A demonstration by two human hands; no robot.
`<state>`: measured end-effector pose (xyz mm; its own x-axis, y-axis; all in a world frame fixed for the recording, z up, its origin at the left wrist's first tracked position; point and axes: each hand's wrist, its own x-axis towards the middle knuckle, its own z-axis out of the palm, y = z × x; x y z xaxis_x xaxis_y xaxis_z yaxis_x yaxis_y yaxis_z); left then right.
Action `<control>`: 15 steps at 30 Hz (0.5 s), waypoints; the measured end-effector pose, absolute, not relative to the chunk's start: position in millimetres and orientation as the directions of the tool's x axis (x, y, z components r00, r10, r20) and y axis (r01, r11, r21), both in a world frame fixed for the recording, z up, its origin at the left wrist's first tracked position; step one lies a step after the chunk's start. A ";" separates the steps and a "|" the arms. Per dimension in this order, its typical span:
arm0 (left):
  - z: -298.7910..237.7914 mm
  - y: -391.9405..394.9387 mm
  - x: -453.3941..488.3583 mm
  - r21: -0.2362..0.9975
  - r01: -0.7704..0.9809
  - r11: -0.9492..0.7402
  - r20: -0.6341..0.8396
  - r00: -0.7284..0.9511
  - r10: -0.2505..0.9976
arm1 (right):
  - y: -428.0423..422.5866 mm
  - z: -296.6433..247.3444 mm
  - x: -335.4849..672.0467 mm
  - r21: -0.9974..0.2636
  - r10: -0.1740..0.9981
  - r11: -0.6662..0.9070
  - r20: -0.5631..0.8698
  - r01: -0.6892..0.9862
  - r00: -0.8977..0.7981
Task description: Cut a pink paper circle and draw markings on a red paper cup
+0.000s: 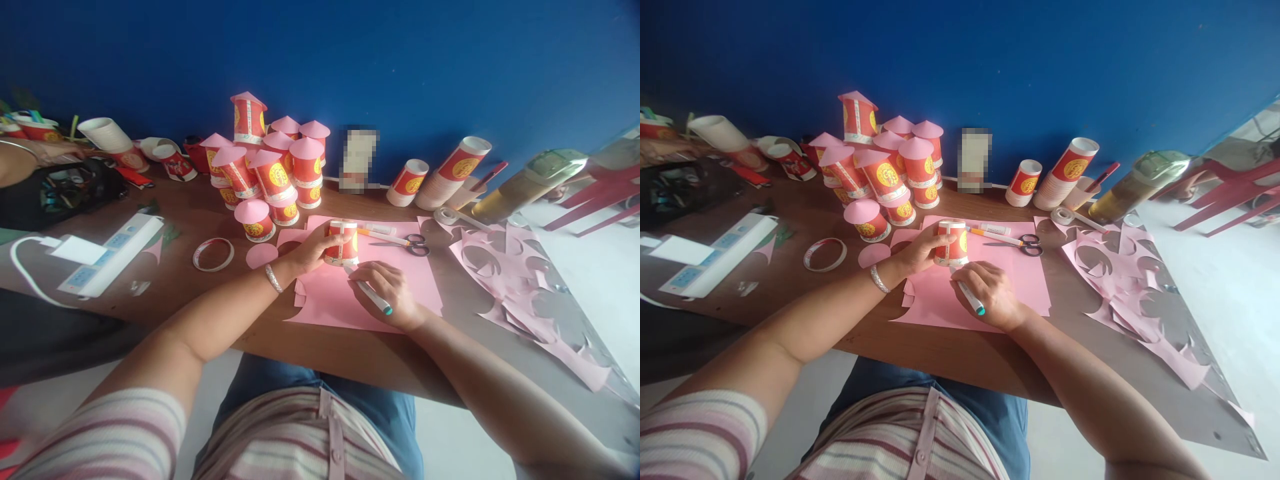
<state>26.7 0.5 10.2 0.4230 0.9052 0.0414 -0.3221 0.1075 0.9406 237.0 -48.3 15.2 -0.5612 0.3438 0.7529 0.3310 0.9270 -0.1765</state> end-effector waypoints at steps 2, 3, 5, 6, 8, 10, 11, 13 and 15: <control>10.5 0.5 26.7 0.941 -0.321 0.111 0.034 0.416 0.909 | -48.0 14.9 237.1 -0.178 0.343 0.927 0.756 0.330 -0.558; 10.8 0.5 26.9 0.940 -0.322 0.112 0.033 0.413 0.910 | -47.9 14.7 237.2 -0.178 0.344 0.927 0.757 0.331 -0.556; 11.3 0.5 27.3 0.939 -0.325 0.113 0.033 0.412 0.911 | -47.6 14.3 237.6 -0.182 0.350 0.924 0.755 0.335 -0.554; 11.5 0.5 27.5 0.939 -0.326 0.115 0.033 0.415 0.909 | -47.4 14.0 237.9 -0.182 0.351 0.924 0.755 0.337 -0.554; 11.6 0.6 27.8 0.936 -0.330 0.119 0.031 0.416 0.909 | -47.2 13.4 238.6 -0.169 0.345 0.924 0.758 0.343 -0.554; 11.4 0.6 27.8 0.934 -0.334 0.127 0.026 0.418 0.908 | -47.1 13.0 239.2 -0.152 0.338 0.923 0.760 0.355 -0.555; 11.4 0.6 27.6 0.934 -0.334 0.131 0.023 0.420 0.907 | -47.1 13.1 239.3 -0.145 0.337 0.921 0.761 0.361 -0.555; 11.6 0.3 27.3 0.936 -0.326 0.129 0.020 0.419 0.908 | -47.2 13.4 239.4 -0.141 0.340 0.918 0.763 0.371 -0.550; 12.2 -0.1 27.2 0.940 -0.319 0.121 0.026 0.420 0.907 | -47.7 14.0 239.0 -0.140 0.333 0.919 0.773 0.367 -0.539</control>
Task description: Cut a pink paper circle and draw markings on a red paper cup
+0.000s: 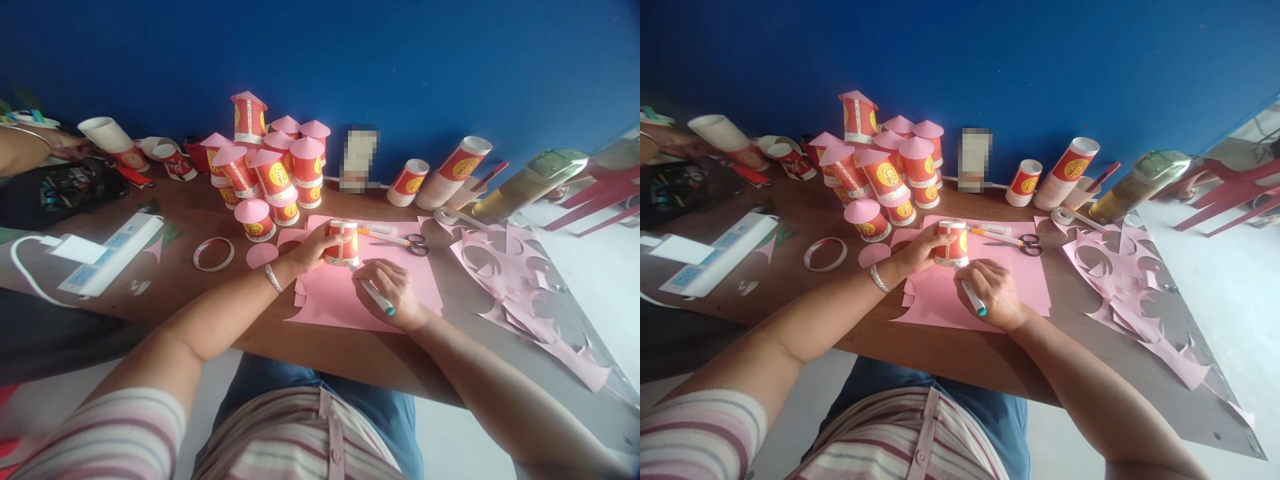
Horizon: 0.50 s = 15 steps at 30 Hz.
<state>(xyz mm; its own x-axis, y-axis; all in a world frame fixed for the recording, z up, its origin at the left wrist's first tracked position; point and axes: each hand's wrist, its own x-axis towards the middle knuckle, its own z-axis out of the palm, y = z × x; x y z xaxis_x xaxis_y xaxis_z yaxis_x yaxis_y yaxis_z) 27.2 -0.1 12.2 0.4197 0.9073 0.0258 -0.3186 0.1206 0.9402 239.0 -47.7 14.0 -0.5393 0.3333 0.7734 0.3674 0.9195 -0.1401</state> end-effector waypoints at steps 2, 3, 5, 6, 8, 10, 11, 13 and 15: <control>12.7 -0.3 27.3 0.939 -0.323 0.118 0.032 0.423 0.906 | -48.3 14.4 238.2 -0.135 0.318 0.925 0.787 0.356 -0.528; 12.6 -0.2 27.4 0.937 -0.328 0.121 0.032 0.426 0.904 | -48.7 14.5 237.7 -0.131 0.311 0.927 0.793 0.352 -0.525; 12.2 0.0 27.8 0.935 -0.330 0.128 0.029 0.432 0.901 | -49.5 14.6 236.7 -0.122 0.301 0.930 0.795 0.348 -0.527; 11.8 0.1 27.9 0.936 -0.327 0.129 0.027 0.434 0.901 | -49.8 14.6 236.2 -0.118 0.297 0.931 0.793 0.345 -0.531; 11.2 0.1 28.2 0.940 -0.317 0.127 0.027 0.438 0.899 | -50.2 14.6 235.3 -0.113 0.291 0.934 0.788 0.338 -0.542; 11.2 -0.3 28.5 0.943 -0.311 0.122 0.028 0.437 0.899 | -50.3 14.7 234.8 -0.112 0.288 0.936 0.784 0.333 -0.549; 11.4 -0.5 28.6 0.943 -0.309 0.119 0.029 0.436 0.900 | -50.3 14.8 234.6 -0.111 0.288 0.936 0.784 0.333 -0.550; 12.0 -1.1 28.8 0.945 -0.307 0.114 0.031 0.431 0.902 | -50.3 15.2 234.4 -0.112 0.293 0.934 0.782 0.338 -0.550; 12.8 -1.5 28.9 0.948 -0.299 0.108 0.029 0.418 0.908 | -50.2 15.6 234.4 -0.112 0.293 0.934 0.783 0.340 -0.548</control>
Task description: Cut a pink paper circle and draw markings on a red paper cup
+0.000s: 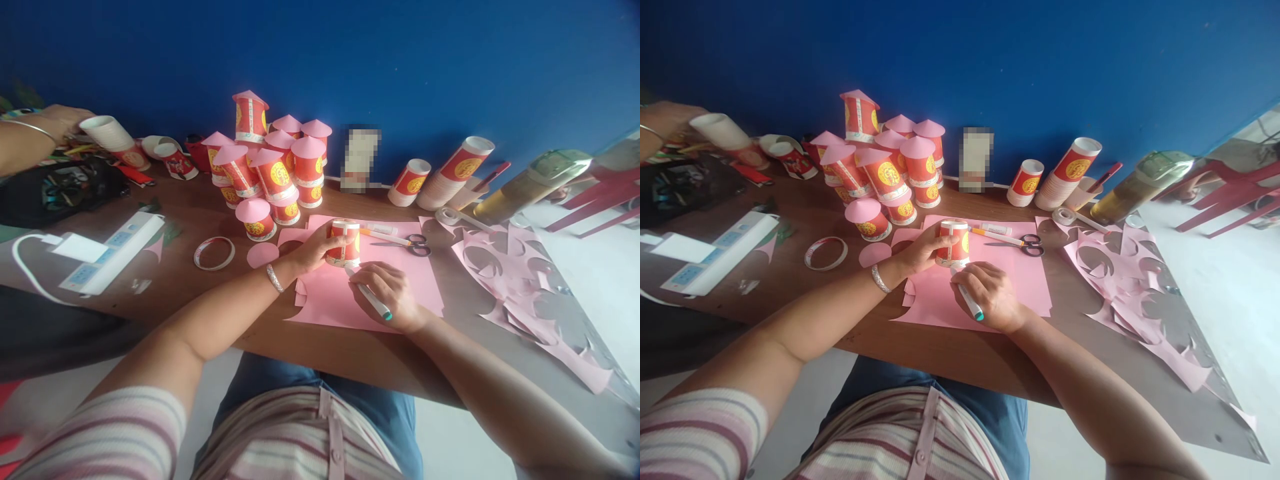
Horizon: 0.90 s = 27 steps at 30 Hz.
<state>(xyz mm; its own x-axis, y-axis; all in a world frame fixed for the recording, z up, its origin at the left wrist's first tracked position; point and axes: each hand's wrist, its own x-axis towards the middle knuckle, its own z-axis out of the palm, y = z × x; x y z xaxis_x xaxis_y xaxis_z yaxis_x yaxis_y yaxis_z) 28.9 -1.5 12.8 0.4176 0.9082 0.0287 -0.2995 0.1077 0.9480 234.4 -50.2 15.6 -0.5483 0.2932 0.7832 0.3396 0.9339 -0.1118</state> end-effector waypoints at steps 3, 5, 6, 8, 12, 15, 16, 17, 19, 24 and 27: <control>13.6 -2.1 28.9 0.950 -0.296 0.099 0.029 0.399 0.917 | -50.0 15.9 234.8 -0.102 0.289 0.933 0.784 0.345 -0.550; 13.6 -2.2 28.8 0.951 -0.295 0.094 0.035 0.404 0.914 | -49.7 15.5 235.3 -0.098 0.295 0.930 0.775 0.354 -0.559; 13.5 -2.2 28.8 0.951 -0.295 0.092 0.039 0.409 0.912 | -49.6 15.1 235.6 -0.099 0.299 0.929 0.770 0.357 -0.563; 13.0 -2.1 28.7 0.951 -0.294 0.091 0.042 0.417 0.908 | -49.3 14.4 236.1 -0.104 0.304 0.929 0.764 0.356 -0.570; 11.7 -1.7 28.8 0.948 -0.304 0.091 0.048 0.422 0.905 | -49.1 13.7 236.5 -0.112 0.304 0.931 0.765 0.347 -0.568; 10.6 -1.4 28.8 0.950 -0.302 0.079 0.057 0.415 0.908 | -49.2 13.5 236.8 -0.128 0.312 0.933 0.757 0.337 -0.575; 10.2 -1.3 28.7 0.951 -0.300 0.072 0.060 0.410 0.910 | -49.2 13.4 236.9 -0.133 0.315 0.933 0.752 0.334 -0.579; 9.8 -1.3 28.6 0.952 -0.298 0.066 0.063 0.405 0.912 | -49.3 13.3 236.9 -0.135 0.317 0.933 0.747 0.333 -0.584; 9.2 -1.4 28.5 0.953 -0.296 0.062 0.063 0.395 0.917 | -49.4 13.1 236.7 -0.136 0.322 0.931 0.739 0.338 -0.592; 9.9 -2.9 29.0 0.955 -0.287 0.071 0.045 0.381 0.924 | -49.8 13.7 235.4 -0.127 0.297 0.942 0.748 0.311 -0.594; 12.1 -3.5 29.1 0.957 -0.282 0.073 0.043 0.386 0.921 | -50.1 13.8 236.0 -0.137 0.294 0.945 0.751 0.295 -0.591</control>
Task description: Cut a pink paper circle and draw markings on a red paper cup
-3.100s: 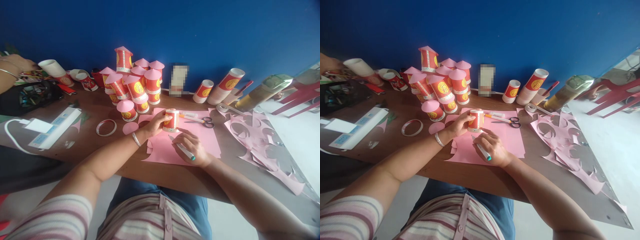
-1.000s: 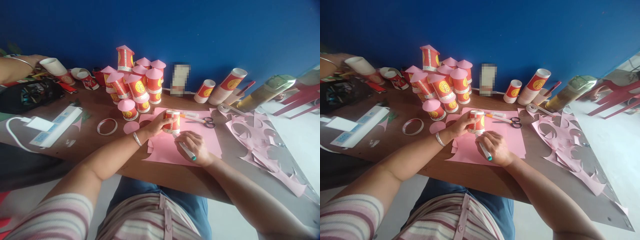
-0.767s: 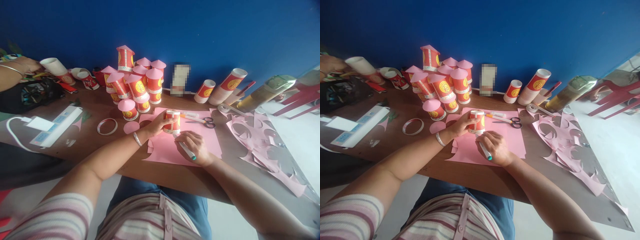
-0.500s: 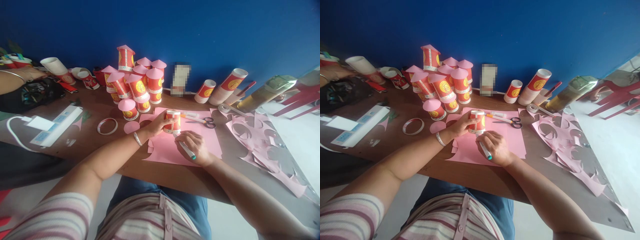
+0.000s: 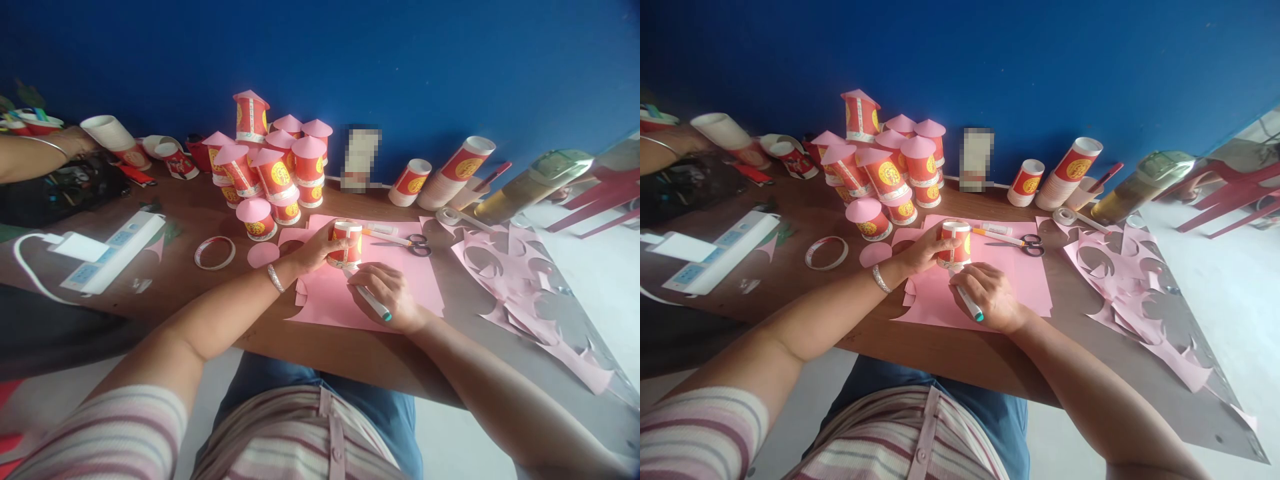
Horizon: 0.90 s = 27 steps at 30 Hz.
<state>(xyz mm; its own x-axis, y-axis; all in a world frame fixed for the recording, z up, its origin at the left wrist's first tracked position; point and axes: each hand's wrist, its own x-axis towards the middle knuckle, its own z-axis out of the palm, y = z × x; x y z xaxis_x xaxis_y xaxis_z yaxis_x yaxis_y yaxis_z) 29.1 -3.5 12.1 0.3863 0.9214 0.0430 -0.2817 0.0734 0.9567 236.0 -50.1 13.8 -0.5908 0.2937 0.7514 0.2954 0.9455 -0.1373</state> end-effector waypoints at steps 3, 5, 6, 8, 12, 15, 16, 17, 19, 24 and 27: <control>14.4 -3.4 29.1 0.963 -0.261 0.072 0.040 0.399 0.916 | -50.2 12.8 237.2 -0.159 0.309 0.942 0.752 0.295 -0.582; 14.6 -2.7 29.2 0.962 -0.264 0.069 0.045 0.406 0.913 | -50.3 11.9 237.9 -0.166 0.313 0.942 0.752 0.293 -0.581; 14.1 -2.2 29.2 0.959 -0.276 0.071 0.050 0.411 0.910 | -50.3 11.5 238.2 -0.167 0.316 0.941 0.751 0.295 -0.581; 12.2 -0.8 28.9 0.947 -0.313 0.077 0.066 0.423 0.904 | -50.3 10.9 238.6 -0.166 0.322 0.937 0.750 0.308 -0.578; 7.6 2.6 27.0 0.925 -0.368 0.093 0.085 0.439 0.894 | -50.4 11.5 238.7 -0.180 0.329 0.936 0.751 0.302 -0.573; 4.8 5.3 25.7 0.917 -0.388 0.089 0.101 0.442 0.891 | -50.5 13.3 237.7 -0.197 0.319 0.943 0.759 0.268 -0.568; 3.8 6.1 25.4 0.916 -0.392 0.089 0.103 0.444 0.890 | -50.7 13.9 237.3 -0.200 0.318 0.944 0.760 0.261 -0.567; 2.8 6.8 25.2 0.914 -0.395 0.094 0.101 0.444 0.890 | -50.8 14.4 236.9 -0.205 0.318 0.945 0.759 0.255 -0.567; 0.9 7.7 25.1 0.910 -0.400 0.111 0.085 0.442 0.893 | -51.2 14.8 236.4 -0.217 0.323 0.944 0.755 0.247 -0.571; -0.1 5.7 26.6 0.909 -0.398 0.124 0.057 0.412 0.909 | -52.0 13.5 236.0 -0.234 0.326 0.945 0.744 0.230 -0.583; 2.2 3.5 28.6 0.928 -0.355 0.113 0.038 0.394 0.918 | -51.9 12.6 234.8 -0.236 0.313 0.950 0.750 0.207 -0.583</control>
